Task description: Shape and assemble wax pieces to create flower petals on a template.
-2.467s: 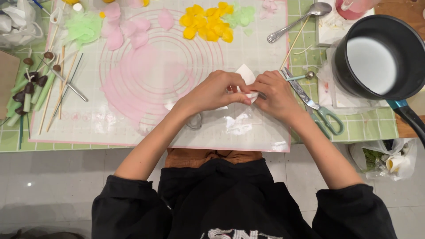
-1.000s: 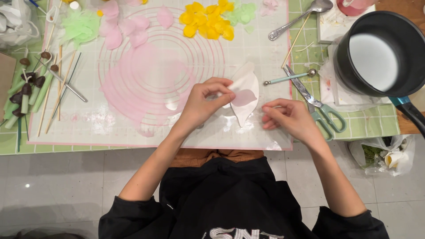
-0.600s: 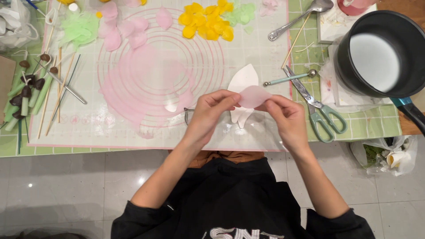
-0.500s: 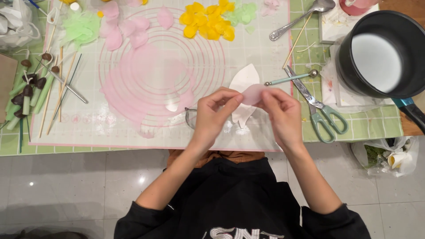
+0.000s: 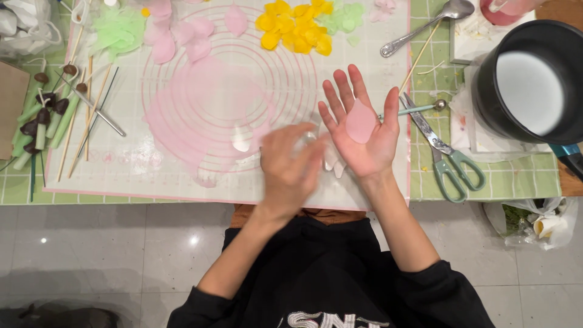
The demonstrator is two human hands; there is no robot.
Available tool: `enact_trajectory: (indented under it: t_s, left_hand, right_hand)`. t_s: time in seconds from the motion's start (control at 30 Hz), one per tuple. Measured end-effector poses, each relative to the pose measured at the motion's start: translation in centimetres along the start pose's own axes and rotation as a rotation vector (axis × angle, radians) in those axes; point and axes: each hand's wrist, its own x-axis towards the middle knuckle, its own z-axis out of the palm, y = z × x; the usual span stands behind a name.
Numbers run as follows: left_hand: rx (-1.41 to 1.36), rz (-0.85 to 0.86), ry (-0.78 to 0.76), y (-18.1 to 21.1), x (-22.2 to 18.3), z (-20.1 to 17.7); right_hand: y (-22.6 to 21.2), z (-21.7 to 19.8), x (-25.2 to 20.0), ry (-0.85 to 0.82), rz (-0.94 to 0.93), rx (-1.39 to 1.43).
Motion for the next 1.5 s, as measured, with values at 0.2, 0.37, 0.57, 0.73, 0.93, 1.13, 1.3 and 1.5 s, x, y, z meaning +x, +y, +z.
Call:
enact_trajectory:
  t_s: [0.2, 0.37, 0.57, 0.73, 0.93, 1.13, 1.3, 1.5]
  left_hand:
    - [0.156, -0.23, -0.054, -4.5, 0.1, -5.3]
    - [0.156, -0.328, -0.187, -5.3, -0.1, -7.2]
    - [0.115, -0.296, -0.279, -3.6, 1.3, -6.0]
    - [0.057, -0.021, -0.232, -3.4, 7.8, -1.2]
    - [-0.099, 0.078, -0.517, -6.0, 14.3, 13.7]
    - [0.062, 0.167, -0.869, -4.2, 10.6, 21.9]
    - [-0.173, 0.118, -0.604, -6.0, 9.6, 21.8]
    - [-0.628, -0.25, -0.58, -5.1, 12.2, 11.3]
  right_hand:
    - [-1.2, -3.2, 1.0, 0.148, 0.061, 0.201]
    - [-1.9, -4.6, 1.4, 0.218, 0.141, 0.185]
    - [-1.7, -4.6, 1.0, 0.22, 0.135, 0.122]
    - [-1.8, -3.2, 0.0, 0.174, 0.126, 0.105]
    - [-3.9, -5.3, -3.4, 0.167, 0.044, 0.198]
    - [-6.9, -3.9, -7.0, 0.212, -0.083, 0.091]
    - [-7.0, -2.5, -6.7, 0.242, -0.133, -0.104]
    - [-6.5, -2.7, -5.6, 0.276, -0.178, -0.105]
